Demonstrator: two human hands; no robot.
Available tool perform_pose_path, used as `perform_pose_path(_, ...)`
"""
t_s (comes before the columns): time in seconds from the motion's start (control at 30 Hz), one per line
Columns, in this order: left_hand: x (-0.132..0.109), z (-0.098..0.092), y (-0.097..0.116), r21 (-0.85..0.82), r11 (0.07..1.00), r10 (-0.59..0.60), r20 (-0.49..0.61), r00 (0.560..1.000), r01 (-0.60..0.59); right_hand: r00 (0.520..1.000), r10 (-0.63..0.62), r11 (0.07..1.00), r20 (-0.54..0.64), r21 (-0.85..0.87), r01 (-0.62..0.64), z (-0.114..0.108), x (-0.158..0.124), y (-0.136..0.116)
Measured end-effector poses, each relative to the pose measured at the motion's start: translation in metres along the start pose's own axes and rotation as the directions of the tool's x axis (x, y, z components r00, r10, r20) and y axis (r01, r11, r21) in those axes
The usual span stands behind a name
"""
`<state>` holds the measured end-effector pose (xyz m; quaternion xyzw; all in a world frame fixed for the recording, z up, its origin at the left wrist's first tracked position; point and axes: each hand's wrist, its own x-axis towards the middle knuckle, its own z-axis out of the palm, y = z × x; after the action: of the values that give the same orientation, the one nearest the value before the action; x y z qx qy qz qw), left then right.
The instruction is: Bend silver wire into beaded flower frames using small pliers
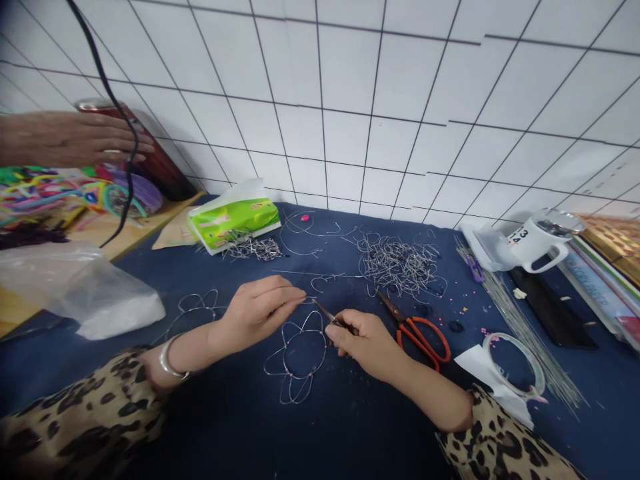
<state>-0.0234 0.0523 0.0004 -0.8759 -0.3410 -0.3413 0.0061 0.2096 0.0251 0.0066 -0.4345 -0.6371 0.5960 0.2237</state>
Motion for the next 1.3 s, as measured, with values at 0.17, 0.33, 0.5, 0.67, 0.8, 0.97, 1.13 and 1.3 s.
perform_pose_path(0.17,0.004,-0.003,0.001,-0.136,0.989,-0.069,-0.051,0.996,0.062,1.0,0.006,1.0,-0.016,0.012,-0.006,-0.002,0.001,0.0)
perform_pose_path(0.33,0.005,-0.003,-0.001,-0.177,0.983,-0.065,-0.096,0.993,0.047,1.0,0.004,0.999,0.011,0.05,-0.004,-0.003,0.0,-0.001)
perform_pose_path(0.5,0.004,-0.003,-0.001,-0.171,0.985,-0.046,-0.094,0.995,0.03,1.0,-0.012,0.998,0.023,0.056,0.011,-0.002,0.002,-0.001)
perform_pose_path(0.67,0.004,-0.004,0.002,-0.174,0.985,-0.013,-0.127,0.992,-0.009,1.0,0.004,0.995,-0.002,0.105,-0.003,-0.001,0.001,-0.002)
perform_pose_path(0.8,0.0,0.001,0.007,-0.206,0.972,0.089,-0.107,0.99,-0.109,0.999,0.039,0.975,0.004,0.218,-0.039,0.005,-0.002,-0.006)
perform_pose_path(0.97,-0.004,0.008,0.012,-0.238,0.951,0.181,-0.085,0.98,-0.196,1.0,0.026,0.969,-0.001,0.245,-0.025,0.01,-0.003,-0.008)
perform_pose_path(1.13,-0.004,0.01,0.015,-0.244,0.948,0.198,-0.048,0.979,-0.204,0.999,-0.009,0.981,-0.053,0.191,0.019,0.011,-0.002,-0.005)
perform_pose_path(1.3,-0.005,0.013,0.016,-0.24,0.951,0.184,-0.058,0.981,-0.193,0.996,-0.015,0.98,-0.083,0.198,0.032,0.012,-0.001,-0.003)
